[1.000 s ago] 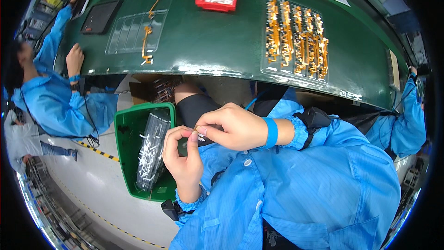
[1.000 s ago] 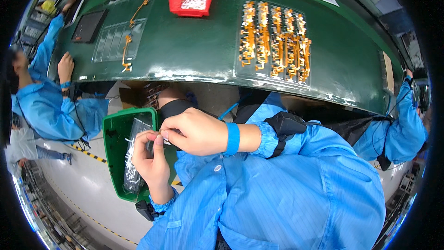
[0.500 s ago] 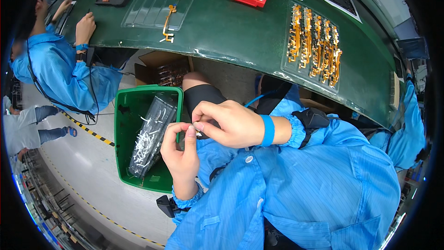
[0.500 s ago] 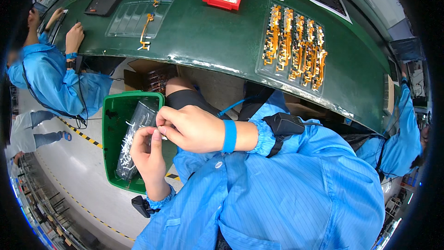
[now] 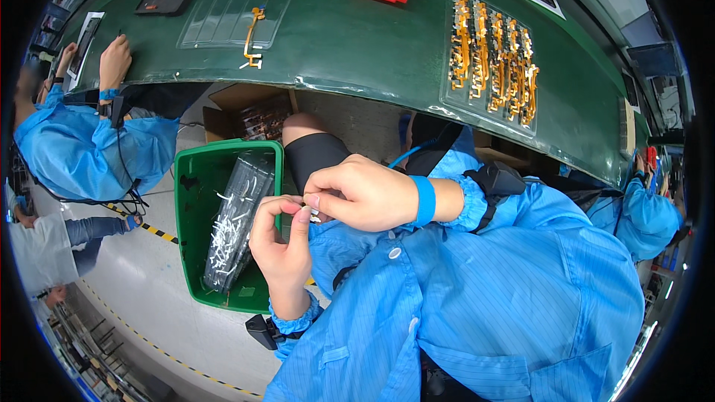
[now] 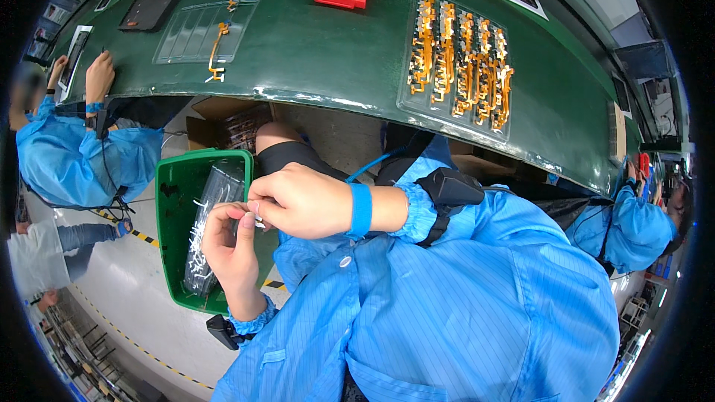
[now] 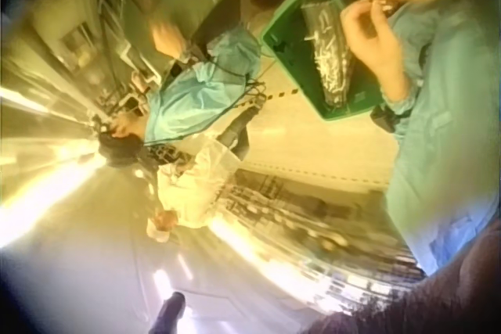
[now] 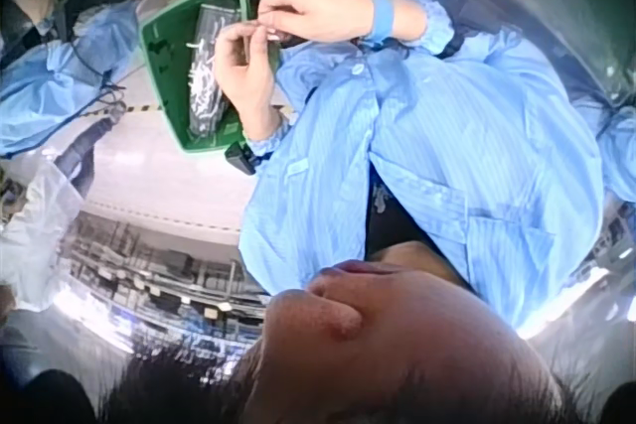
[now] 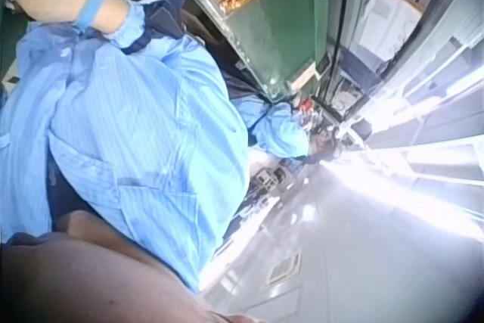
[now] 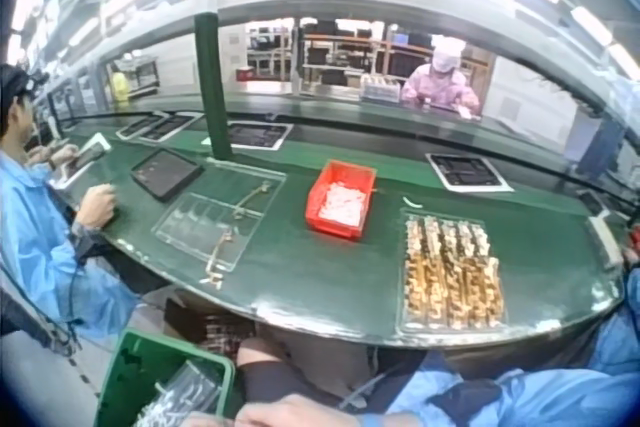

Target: The worker is assembling small electronic components and placing them into a plastic tray on an assembly line.

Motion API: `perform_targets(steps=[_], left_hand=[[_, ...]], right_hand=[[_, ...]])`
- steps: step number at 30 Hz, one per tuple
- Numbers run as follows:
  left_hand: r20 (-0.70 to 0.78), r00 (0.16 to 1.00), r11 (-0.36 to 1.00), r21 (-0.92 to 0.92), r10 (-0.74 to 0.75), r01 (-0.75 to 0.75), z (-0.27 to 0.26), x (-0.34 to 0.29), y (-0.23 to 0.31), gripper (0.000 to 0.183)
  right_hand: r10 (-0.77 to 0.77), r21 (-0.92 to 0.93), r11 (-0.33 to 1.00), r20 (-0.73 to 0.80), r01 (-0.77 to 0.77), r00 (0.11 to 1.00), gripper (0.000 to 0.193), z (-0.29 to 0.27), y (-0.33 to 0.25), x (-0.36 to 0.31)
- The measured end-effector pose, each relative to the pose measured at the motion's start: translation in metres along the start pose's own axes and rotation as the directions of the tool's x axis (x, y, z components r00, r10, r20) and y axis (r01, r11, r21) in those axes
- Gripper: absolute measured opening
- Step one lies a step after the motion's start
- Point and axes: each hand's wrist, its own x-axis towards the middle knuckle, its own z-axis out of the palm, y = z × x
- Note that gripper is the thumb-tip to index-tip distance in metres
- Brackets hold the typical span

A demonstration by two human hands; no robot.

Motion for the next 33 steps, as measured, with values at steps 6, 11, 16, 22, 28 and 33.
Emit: perform_targets(steps=[6, 11, 16, 22, 28, 33], left_hand=[[0.007, 0.999, 0.998, 0.034, 0.044, -0.044, -0.002, -0.003, -0.002, 0.011], [0.026, 0.98, 0.961, 0.191, 0.199, -0.2, -0.005, -0.005, -0.003, 0.008], [0.014, 0.935, 0.838, 0.44, 0.353, -0.323, -0.004, -0.007, 0.001, 0.013], [0.111, 0.892, 0.711, 0.564, 0.439, -0.42, -0.008, -0.008, -0.005, 0.014], [0.028, 0.751, 0.59, 0.598, 0.66, -0.542, -0.007, -0.022, -0.014, 0.016], [-0.448, 0.691, 0.691, 0.715, 0.567, -0.103, -0.045, -0.043, -0.048, 0.014]], right_hand=[[-0.026, 0.064, 0.998, 0.004, 0.026, 1.0, 0.024, 0.002, 0.0, 0.002], [0.065, 0.048, 0.997, 0.044, -0.067, 0.997, 0.023, 0.003, -0.004, 0.004], [0.087, 0.023, 0.996, 0.031, -0.087, 0.996, 0.023, 0.007, -0.005, 0.004], [0.13, 0.013, 0.991, 0.05, -0.13, 0.99, 0.024, 0.008, -0.005, 0.004], [0.272, 0.31, 0.912, 0.037, -0.27, 0.962, 0.026, 0.017, 0.001, 0.014], [0.282, 0.481, 0.838, 0.021, -0.257, 0.959, 0.028, 0.024, 0.017, 0.022]])
